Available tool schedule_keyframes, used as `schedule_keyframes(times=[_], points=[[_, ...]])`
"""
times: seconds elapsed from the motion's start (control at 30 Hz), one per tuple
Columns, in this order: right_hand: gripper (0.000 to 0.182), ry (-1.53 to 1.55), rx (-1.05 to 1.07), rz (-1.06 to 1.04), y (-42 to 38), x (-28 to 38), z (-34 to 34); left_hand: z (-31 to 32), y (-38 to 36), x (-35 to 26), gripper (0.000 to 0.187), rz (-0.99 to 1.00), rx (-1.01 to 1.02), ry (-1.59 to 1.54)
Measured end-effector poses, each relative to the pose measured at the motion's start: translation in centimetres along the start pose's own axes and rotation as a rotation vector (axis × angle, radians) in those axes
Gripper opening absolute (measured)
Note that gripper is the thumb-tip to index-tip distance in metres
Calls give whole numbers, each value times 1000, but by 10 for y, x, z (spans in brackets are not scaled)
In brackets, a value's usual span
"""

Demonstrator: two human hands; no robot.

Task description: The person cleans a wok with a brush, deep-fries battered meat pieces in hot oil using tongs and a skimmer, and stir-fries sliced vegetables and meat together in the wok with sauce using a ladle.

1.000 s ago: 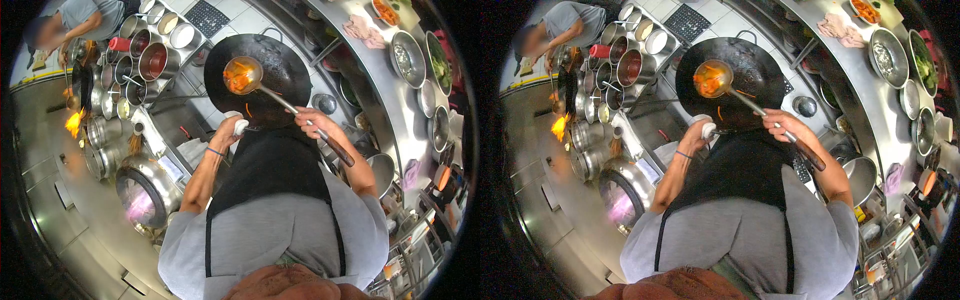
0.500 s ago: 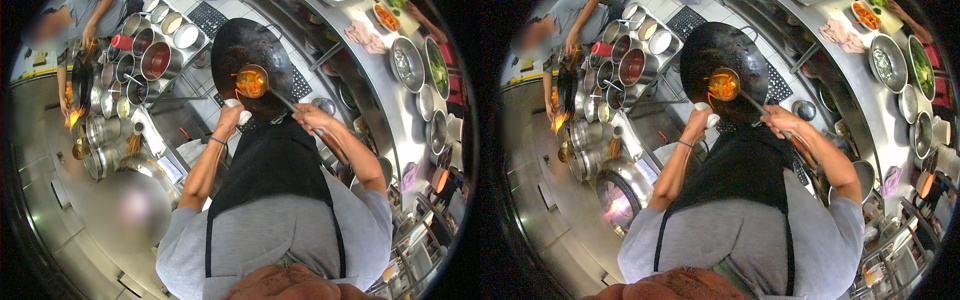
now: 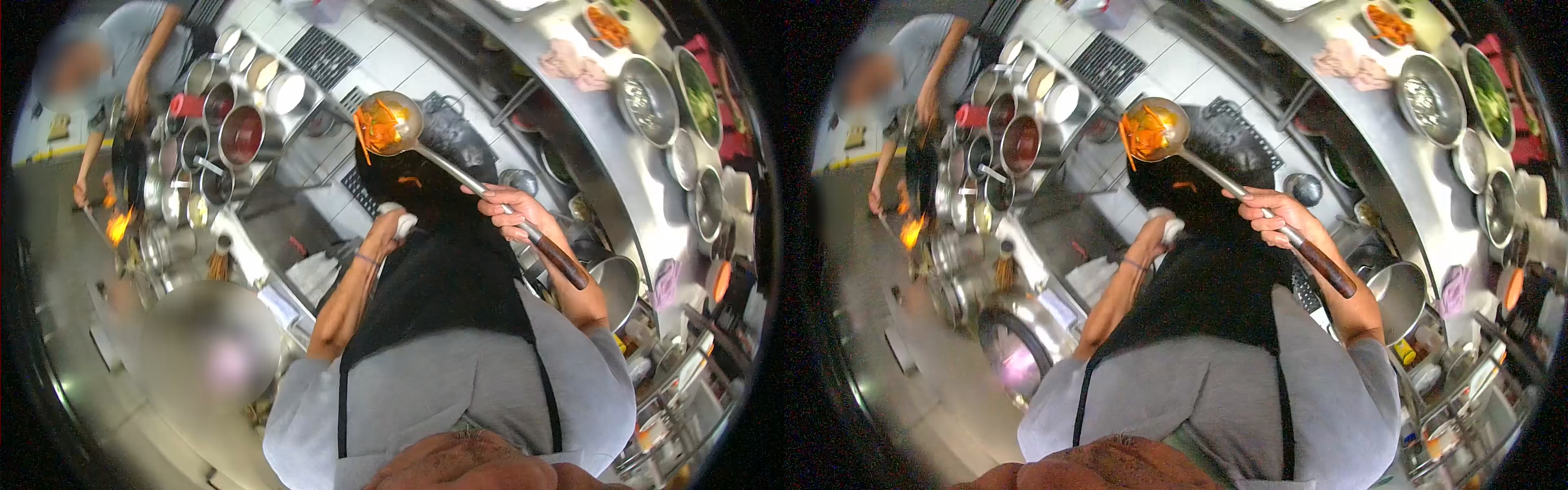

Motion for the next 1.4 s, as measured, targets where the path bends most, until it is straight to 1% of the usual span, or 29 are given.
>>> schedule_keyframes(times=[0.1, 0.17, 0.2, 0.23, 0.3, 0.37, 0.4, 0.43, 0.47, 0.5, 0.53, 0.63, 0.67, 0.73, 0.8, 0.87, 0.9, 0.93, 0.97, 1.0, 1.03, 1.1, 1.2, 1.3, 1.37, 1.4], points=[[38, 70, 142, -137, -37, 26, 24, 10, -1, 11, 13, -3, 96, -59], [39, 70, 108, -239, -74, 46, 37, 14, -3, 16, 13, 2, 65, -159], [41, 23, 132, -319, -93, 59, 38, 21, -8, 12, 13, 42, 36, -177], [37, 7, 97, -409, -114, 73, 40, 25, -16, 6, 14, 84, -3, -201], [34, -65, -46, -561, -162, 100, 51, 38, -32, -16, 15, 440, 95, -4], [15, -250, -330, -822, -214, 138, 48, 43, -34, -20, 15, 457, 112, 12], [9, -358, -489, -900, -235, 155, 49, 39, -27, -12, 15, 293, 87, -62], [10, -467, -651, -974, -255, 173, 51, 36, -23, -2, 15, 128, 63, -137], [9, -570, -832, -1032, -270, 191, 49, 29, -17, -4, 16, 273, 69, -51], [10, -670, -1016, -1083, -284, 210, 43, 24, -12, 2, 16, 305, 68, -72], [19, -735, -1150, -1107, -299, 229, 30, 27, -17, -1, 16, 335, 65, -92], [30, -967, -1551, -1054, -328, 270, 9, 36, -29, -13, 14, 386, -38, -99], [35, -1033, -1619, -963, -336, 288, -11, 36, -34, -19, 14, 421, -57, -35], [39, -1142, -1723, -1042, -335, 302, -23, 37, -38, -23, 14, 487, -62, 40], [45, -1122, -1825, -1037, -337, 309, -34, 36, -36, -22, 14, 516, -37, 44], [49, -1200, -1903, -1054, -340, 320, -47, 35, -30, -16, 15, 475, -22, 12], [52, -1239, -1941, -1062, -342, 326, -55, 34, -29, -18, 15, 502, -4, 60], [52, -1288, -1950, -1119, -342, 324, -50, 36, -30, -22, 15, 529, 11, 107], [53, -1338, -1957, -1176, -341, 321, -45, 40, -34, -30, 15, 617, 40, 225], [53, -1390, -1963, -1232, -340, 317, -40, 42, -35, -31, 15, 631, 52, 244], [54, -1381, -1958, -1188, -339, 315, -39, 43, -35, -32, 15, 645, 63, 262], [55, -1362, -1945, -1097, -339, 311, -36, 41, -31, -22, 14, 497, 33, 90], [53, -1326, -2007, -1193, -334, 293, -34, 54, -44, -17, 11, 182, -90, -208], [56, -1411, -1979, -1162, -335, 296, -45, 58, -47, -19, 9, 204, -146, -210], [58, -1303, -1959, -1175, -336, 286, -36, 59, -48, -20, 8, 225, -165, -187], [59, -1252, -1949, -1176, -337, 283, -35, 59, -50, -19, 8, 205, -169, -204]])
Point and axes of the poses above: each hand's wrist, its own y-axis towards the middle knuckle, its own z-axis out of the palm, x = y × z, the point moved 8 cm from there along y, towards the middle knuckle, and after that the axes turned 14 degrees about z, right-handed, at the moved point
